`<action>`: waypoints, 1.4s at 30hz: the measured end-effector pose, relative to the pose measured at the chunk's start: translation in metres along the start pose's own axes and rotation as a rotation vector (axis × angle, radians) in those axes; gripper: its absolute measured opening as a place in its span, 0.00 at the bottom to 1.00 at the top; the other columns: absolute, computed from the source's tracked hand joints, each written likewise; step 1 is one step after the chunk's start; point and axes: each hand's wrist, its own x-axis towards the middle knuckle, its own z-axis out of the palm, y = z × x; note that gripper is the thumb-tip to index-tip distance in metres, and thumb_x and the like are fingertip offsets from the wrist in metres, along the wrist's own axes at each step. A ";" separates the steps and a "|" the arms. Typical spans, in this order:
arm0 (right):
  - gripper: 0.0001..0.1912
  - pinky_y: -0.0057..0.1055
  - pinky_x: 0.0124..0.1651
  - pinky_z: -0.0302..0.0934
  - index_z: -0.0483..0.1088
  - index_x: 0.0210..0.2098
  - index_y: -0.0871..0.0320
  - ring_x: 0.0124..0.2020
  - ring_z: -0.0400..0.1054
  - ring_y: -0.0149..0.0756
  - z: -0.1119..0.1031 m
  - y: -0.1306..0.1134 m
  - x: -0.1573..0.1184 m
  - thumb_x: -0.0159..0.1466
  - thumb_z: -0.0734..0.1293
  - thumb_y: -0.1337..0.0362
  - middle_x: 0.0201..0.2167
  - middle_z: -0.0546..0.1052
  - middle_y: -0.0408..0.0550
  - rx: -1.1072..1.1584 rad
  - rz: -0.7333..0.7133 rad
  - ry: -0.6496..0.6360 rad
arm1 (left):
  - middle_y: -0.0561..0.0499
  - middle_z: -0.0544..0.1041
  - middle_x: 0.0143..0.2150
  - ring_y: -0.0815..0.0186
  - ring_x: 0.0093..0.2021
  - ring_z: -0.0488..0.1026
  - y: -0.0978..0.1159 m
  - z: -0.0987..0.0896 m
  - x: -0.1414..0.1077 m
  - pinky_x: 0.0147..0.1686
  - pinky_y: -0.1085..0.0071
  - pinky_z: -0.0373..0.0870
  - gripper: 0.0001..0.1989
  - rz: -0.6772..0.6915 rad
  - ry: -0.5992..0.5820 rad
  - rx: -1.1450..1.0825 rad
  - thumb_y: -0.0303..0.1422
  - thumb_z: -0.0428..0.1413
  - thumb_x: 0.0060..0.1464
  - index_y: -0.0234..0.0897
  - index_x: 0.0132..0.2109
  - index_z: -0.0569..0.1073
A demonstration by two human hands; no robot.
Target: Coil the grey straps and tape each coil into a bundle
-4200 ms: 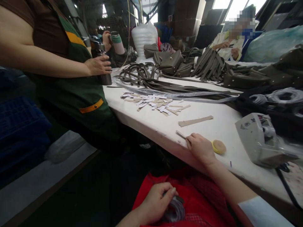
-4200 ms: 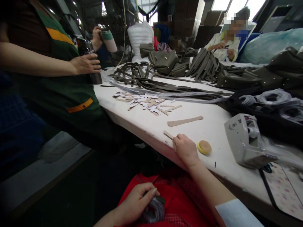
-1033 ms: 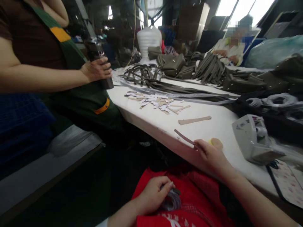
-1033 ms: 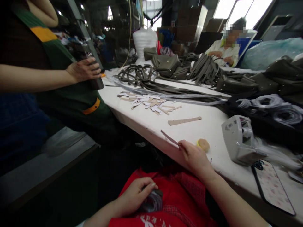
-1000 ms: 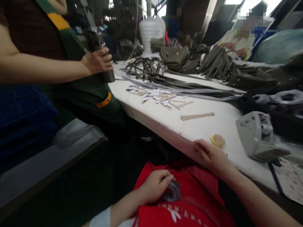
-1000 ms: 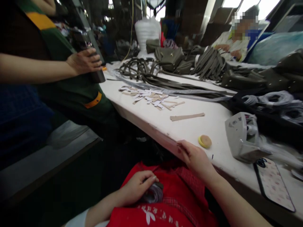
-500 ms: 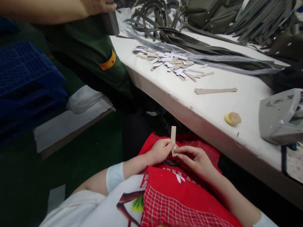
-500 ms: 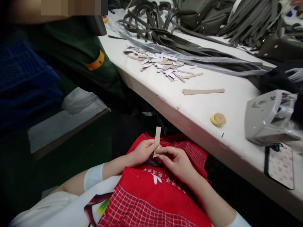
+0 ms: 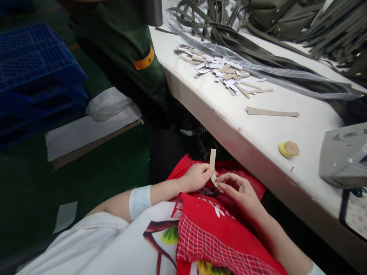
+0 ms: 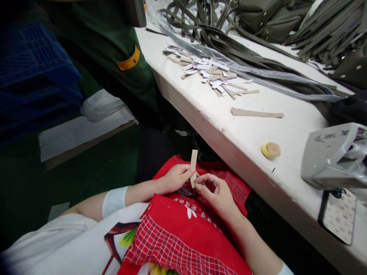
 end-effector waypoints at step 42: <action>0.24 0.32 0.40 0.64 0.68 0.57 0.56 0.36 0.70 0.39 -0.026 -0.011 0.025 0.62 0.62 0.72 0.38 0.78 0.53 -1.396 -0.683 -0.003 | 0.50 0.78 0.32 0.66 0.32 0.72 0.010 0.001 -0.007 0.33 0.74 0.66 0.15 0.152 -0.029 0.182 0.37 0.49 0.60 0.34 0.34 0.75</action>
